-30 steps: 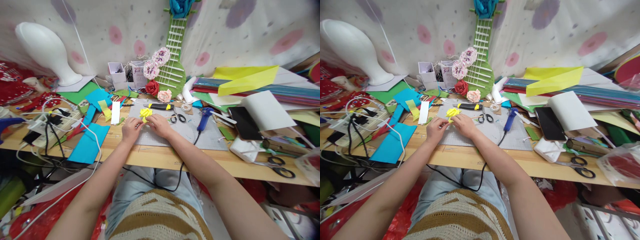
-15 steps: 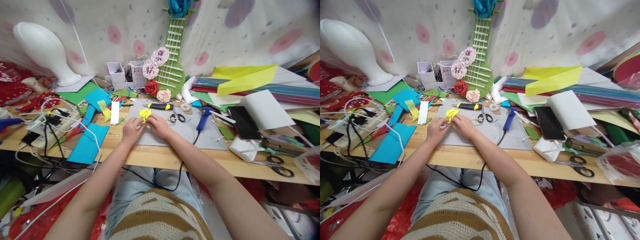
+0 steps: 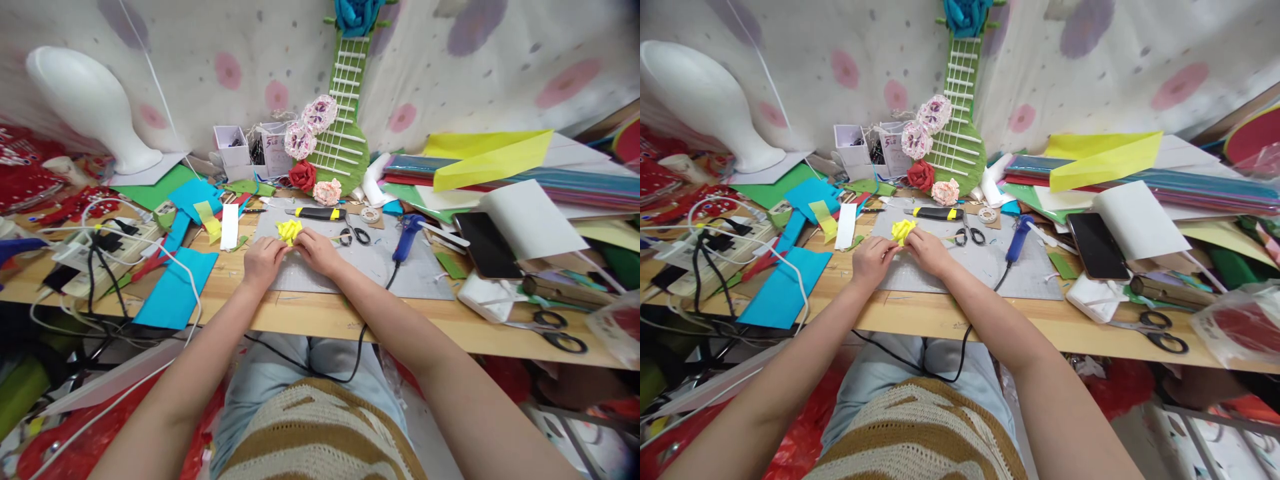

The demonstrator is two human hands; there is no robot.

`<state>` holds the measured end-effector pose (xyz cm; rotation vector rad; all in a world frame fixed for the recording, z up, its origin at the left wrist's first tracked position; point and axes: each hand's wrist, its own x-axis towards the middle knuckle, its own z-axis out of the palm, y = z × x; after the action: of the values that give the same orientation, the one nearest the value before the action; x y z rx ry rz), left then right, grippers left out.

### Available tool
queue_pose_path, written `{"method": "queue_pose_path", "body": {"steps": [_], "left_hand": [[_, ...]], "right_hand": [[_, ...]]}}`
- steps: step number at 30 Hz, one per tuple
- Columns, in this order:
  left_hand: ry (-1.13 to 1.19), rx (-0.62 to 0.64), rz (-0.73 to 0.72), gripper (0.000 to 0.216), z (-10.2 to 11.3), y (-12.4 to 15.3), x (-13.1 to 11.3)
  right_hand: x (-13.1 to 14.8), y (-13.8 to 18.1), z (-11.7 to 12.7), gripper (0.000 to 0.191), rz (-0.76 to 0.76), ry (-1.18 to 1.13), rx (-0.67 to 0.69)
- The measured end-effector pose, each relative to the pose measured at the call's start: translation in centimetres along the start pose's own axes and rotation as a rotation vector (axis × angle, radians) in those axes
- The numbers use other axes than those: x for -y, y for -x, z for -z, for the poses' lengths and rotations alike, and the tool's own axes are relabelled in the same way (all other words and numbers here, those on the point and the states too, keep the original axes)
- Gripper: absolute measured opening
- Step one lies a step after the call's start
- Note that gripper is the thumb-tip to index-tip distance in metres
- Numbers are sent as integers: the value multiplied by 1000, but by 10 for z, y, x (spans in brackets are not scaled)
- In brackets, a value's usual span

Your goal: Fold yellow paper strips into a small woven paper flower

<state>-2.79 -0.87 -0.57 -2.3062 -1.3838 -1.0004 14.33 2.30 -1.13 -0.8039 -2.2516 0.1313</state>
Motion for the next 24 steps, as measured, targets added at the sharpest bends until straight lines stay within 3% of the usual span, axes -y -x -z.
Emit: {"method": "queue_pose_path", "body": {"steps": [11, 24], "left_hand": [[-52, 13, -31, 26, 1, -2, 3], [-78, 38, -53, 28, 0, -2, 2]], "right_hand": [[-1, 0, 1, 11, 49, 94, 15], [-2, 4, 6, 13, -77, 22, 87]]}}
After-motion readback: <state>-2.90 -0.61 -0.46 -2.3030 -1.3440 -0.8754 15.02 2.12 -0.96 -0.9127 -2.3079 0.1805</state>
